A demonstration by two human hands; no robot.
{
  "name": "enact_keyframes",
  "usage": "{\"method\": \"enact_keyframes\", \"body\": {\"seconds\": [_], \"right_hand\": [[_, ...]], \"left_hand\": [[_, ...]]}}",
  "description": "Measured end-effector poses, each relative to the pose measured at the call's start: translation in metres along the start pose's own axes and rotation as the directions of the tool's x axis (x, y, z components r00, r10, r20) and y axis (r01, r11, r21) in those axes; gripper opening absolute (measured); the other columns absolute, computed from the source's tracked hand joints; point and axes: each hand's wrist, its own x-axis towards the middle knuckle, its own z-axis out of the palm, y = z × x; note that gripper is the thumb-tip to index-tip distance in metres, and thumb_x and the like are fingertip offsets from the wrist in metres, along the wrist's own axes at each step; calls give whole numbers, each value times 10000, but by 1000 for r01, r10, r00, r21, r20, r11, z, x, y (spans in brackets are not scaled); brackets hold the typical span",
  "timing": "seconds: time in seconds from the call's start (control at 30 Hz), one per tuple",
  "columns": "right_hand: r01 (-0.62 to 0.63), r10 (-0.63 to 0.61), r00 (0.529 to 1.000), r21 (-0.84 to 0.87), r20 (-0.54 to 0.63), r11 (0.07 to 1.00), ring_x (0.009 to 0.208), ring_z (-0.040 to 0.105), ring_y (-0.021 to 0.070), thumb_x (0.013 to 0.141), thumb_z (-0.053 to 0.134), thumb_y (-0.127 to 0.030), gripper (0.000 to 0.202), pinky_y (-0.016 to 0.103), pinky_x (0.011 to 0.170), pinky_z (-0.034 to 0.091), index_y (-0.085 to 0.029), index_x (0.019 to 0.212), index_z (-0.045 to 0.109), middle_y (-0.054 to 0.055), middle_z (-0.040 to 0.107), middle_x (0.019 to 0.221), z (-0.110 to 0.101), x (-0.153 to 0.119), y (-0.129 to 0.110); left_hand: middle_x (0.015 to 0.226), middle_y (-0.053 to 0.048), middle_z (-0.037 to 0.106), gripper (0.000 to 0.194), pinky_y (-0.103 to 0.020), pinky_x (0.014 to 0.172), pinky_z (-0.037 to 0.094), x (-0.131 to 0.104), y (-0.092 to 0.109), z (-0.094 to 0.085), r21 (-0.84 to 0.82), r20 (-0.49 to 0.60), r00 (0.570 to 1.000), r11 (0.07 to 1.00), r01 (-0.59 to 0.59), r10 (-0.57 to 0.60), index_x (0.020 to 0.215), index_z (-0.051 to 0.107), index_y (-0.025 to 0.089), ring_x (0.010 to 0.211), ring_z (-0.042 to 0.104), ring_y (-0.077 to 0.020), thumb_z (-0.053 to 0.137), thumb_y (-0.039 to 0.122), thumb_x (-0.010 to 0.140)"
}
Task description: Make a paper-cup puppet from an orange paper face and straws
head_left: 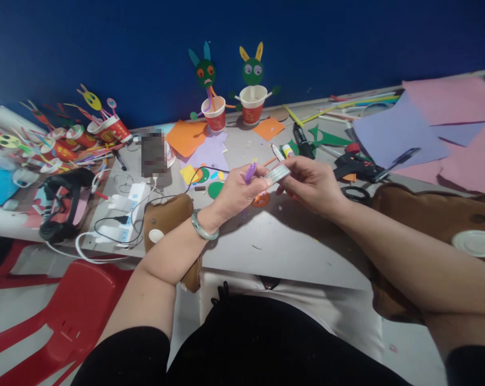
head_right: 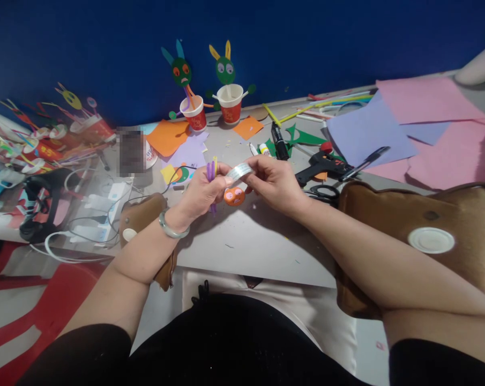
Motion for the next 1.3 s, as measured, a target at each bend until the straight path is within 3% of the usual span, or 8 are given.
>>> {"method": "enact_keyframes", "body": {"seconds": [0.23,0.47,0.57,0.8,1.03,1.3], "right_hand": [[26,-25,999,-20,23,999,514,611,129,922,891,-553,372,289,525,559,-220,917,725,-11,675,672,0,1,0],[167,-182,980,-155,-87,974,621,636,183,918,912,-452,258,360,570,566,-255,910,746,36,698,747,1,-5,3],[191,-194,978,-49,-74,980,624,625,176,876,953,-486,315,357,567,557,-255,912,742,36,703,777,1,-5,3],[-58,15,989,293,147,955,544,619,133,867,935,-667,525,278,506,510,-202,852,692,32,694,704,2,-2,-3],[-330,217,933,445,286,833,417,505,78,775,999,-676,578,276,499,606,-175,861,724,-11,671,640,5,3,-8],[-390,252,909,460,333,798,368,464,68,774,981,-700,590,268,461,614,-172,754,717,-1,690,618,9,4,-13]], "left_hand": [[532,98,467,263,-240,510,307,-1,1,4,-33,25,999,999,-31,32,794,617,220,496,383,-57,767,437,776],[517,105,468,402,-241,470,279,-3,5,5,-67,25,1000,998,-6,8,779,607,227,453,357,-45,876,518,708],[492,125,414,376,-234,443,254,-4,3,6,-148,69,996,987,58,-49,790,592,238,416,354,-49,853,495,707],[502,152,281,264,-176,392,160,-5,12,11,-407,56,965,877,257,-257,770,477,243,377,189,-24,719,330,830],[509,150,185,467,-128,367,159,-3,22,12,-567,83,894,717,406,-440,706,319,245,358,186,-19,659,300,1020],[502,134,169,479,-131,353,154,-2,32,13,-614,128,853,635,469,-506,661,284,244,340,181,-23,488,233,1095]]}}
